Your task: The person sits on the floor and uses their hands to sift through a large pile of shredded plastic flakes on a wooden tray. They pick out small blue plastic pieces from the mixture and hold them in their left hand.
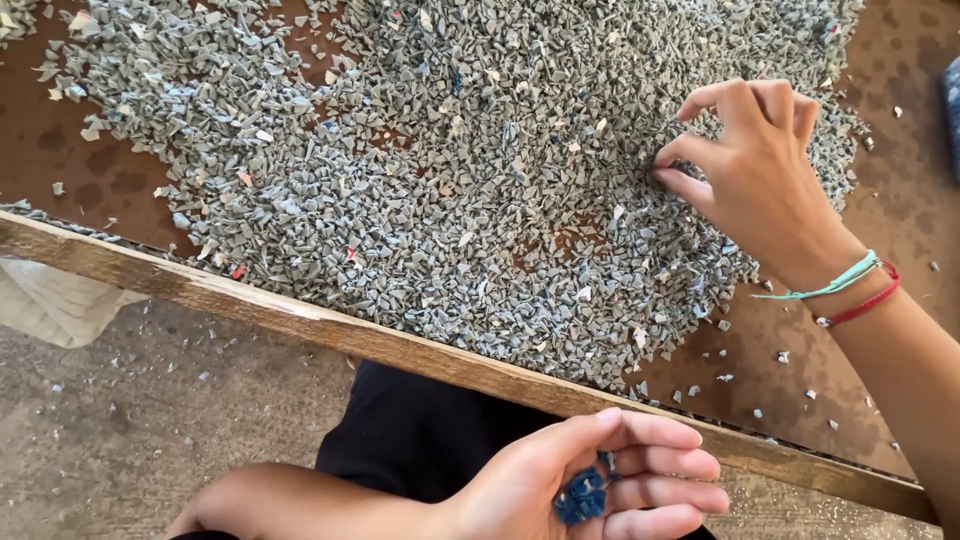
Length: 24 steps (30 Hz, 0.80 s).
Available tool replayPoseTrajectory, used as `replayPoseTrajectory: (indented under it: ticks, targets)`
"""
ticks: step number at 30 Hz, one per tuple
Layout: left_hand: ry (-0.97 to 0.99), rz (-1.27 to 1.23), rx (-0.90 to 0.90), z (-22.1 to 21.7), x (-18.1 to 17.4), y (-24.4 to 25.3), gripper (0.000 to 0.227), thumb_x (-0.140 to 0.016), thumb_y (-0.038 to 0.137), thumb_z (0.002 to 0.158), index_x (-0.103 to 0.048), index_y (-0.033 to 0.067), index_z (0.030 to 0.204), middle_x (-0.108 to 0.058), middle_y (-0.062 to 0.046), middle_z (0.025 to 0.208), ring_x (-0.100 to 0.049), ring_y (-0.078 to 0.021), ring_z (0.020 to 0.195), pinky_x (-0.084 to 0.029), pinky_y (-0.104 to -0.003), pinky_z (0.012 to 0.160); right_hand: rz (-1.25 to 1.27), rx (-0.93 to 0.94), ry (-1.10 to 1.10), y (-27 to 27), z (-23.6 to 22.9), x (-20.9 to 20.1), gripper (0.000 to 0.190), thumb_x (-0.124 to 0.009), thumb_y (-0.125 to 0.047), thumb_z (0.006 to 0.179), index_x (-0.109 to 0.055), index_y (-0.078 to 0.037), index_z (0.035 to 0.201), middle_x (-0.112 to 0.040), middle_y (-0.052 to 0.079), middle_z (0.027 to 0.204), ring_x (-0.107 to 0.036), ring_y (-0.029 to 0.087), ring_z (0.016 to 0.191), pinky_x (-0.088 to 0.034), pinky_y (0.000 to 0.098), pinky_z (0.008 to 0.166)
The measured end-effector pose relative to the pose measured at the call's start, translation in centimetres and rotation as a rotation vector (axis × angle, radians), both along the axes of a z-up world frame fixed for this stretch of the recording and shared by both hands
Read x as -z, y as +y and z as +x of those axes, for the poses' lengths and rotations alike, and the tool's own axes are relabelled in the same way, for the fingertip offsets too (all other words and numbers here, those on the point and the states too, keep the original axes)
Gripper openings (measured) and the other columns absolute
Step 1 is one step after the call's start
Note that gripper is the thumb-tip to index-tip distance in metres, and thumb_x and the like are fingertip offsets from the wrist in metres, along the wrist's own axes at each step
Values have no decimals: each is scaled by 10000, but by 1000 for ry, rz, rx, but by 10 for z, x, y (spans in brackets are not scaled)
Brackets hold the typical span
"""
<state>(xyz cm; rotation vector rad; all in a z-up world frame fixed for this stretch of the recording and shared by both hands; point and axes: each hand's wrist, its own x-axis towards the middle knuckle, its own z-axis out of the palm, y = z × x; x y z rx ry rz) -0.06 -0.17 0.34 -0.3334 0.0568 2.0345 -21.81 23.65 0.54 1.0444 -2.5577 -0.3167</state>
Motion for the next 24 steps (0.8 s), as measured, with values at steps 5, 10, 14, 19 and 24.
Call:
replayPoseTrajectory:
  ticks: [5,10,14,19,24]
  targets:
    - [-33,-19,5,-1,-3,-3,475,-432,398,1125,-592,35,1386,-627,-183,1417,-581,-335,1375,-486,-367,1184,-27,15,-66,1,0,-1,123,-850,-278,929,-753,-239,994,-577,53,1348,-413,322,1177,-305,451,915]
    - [-21,4,-10,0,2,-3,492,-442,408,1119,-579,28,1401,-615,-189,1428,-569,-343,1387,-472,-376,1207,-15,31,-54,2,1,2,98,-835,-309,944,-768,-242,971,-605,34,1343,-426,315,1173,-308,447,931]
    - [-37,-23,-5,-1,0,-6,480,-442,400,1122,-592,31,1390,-630,-173,1409,-580,-335,1378,-486,-370,1189,-46,18,-71,2,0,4,120,-845,-336,944,-769,-243,956,-610,26,1332,-423,315,1172,-305,442,919]
    - [-24,-4,-12,1,4,-7,487,-442,410,1123,-579,31,1396,-618,-171,1429,-569,-338,1389,-473,-375,1208,-51,32,-102,2,0,4,138,-843,-329,938,-781,-214,983,-613,43,1339,-417,314,1162,-305,441,912]
    - [-25,-7,-7,3,4,-6,493,-441,422,1121,-580,31,1387,-611,-173,1442,-569,-331,1388,-473,-369,1206,-56,46,-118,-1,0,6,179,-837,-368,931,-788,-204,982,-615,63,1335,-417,315,1169,-302,447,917]
